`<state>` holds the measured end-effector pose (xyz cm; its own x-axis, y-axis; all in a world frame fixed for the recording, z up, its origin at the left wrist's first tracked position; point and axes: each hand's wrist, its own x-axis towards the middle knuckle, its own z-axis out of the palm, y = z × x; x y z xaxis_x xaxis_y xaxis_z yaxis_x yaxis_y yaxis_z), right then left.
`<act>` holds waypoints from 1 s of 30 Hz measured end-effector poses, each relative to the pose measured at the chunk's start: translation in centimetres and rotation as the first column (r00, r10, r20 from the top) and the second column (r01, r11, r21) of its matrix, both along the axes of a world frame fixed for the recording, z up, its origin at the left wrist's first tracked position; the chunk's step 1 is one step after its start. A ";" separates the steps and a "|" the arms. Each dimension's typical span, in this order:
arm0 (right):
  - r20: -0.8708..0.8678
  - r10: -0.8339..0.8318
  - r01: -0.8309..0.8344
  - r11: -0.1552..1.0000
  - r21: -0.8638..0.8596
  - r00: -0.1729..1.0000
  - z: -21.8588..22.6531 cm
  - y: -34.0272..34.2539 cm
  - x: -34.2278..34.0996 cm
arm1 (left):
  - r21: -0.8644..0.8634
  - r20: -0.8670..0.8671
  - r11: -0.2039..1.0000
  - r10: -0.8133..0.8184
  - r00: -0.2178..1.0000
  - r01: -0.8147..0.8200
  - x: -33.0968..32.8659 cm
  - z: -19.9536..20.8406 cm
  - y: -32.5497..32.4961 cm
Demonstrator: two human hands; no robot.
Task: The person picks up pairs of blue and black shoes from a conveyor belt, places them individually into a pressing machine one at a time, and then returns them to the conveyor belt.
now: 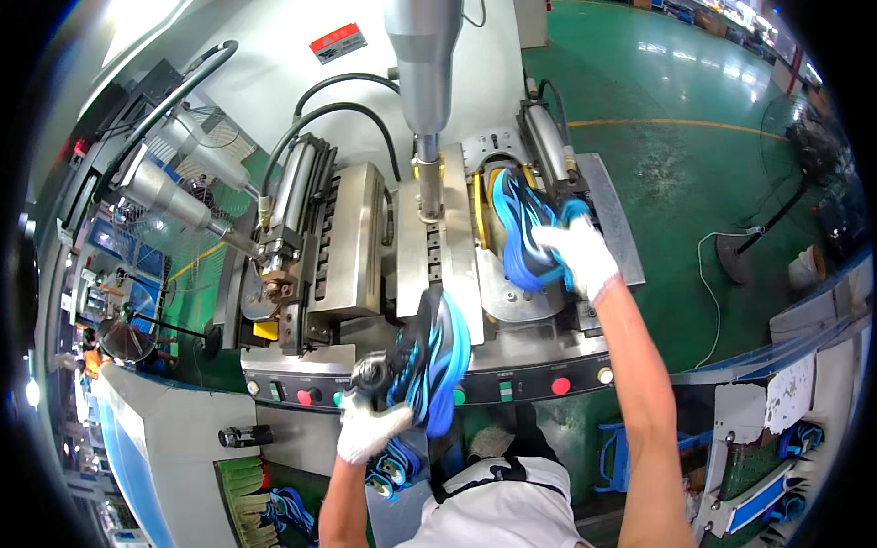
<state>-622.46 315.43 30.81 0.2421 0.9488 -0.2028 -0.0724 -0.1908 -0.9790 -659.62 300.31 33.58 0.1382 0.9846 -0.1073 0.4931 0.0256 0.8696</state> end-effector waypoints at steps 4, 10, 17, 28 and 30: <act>0.904 0.190 0.020 0.977 -0.214 0.384 -10.9 15.1 -0.7 | -0.223 -0.169 0.947 0.196 0.966 -0.231 -6.7 -0.2 -13.1; 0.866 0.170 -0.070 0.985 -0.155 0.471 -13.7 15.8 -1.8 | -0.184 -0.622 0.285 0.707 0.336 -0.941 -12.1 -8.0 -33.0; 0.321 0.298 -0.275 0.955 -0.114 0.899 -13.7 17.9 1.9 | -0.150 -0.434 0.064 0.892 0.124 -0.987 -15.6 -25.2 -32.6; 0.788 0.109 -0.377 0.833 -0.405 -0.605 -23.0 -17.4 -21.5 | -0.400 -0.278 0.713 0.504 0.818 -0.575 -22.3 -23.1 -34.1; 0.851 0.061 -0.501 0.786 -0.363 -0.521 -24.8 -14.6 -19.4 | -0.088 -0.544 0.737 0.528 0.652 -0.671 -29.4 -22.3 -37.7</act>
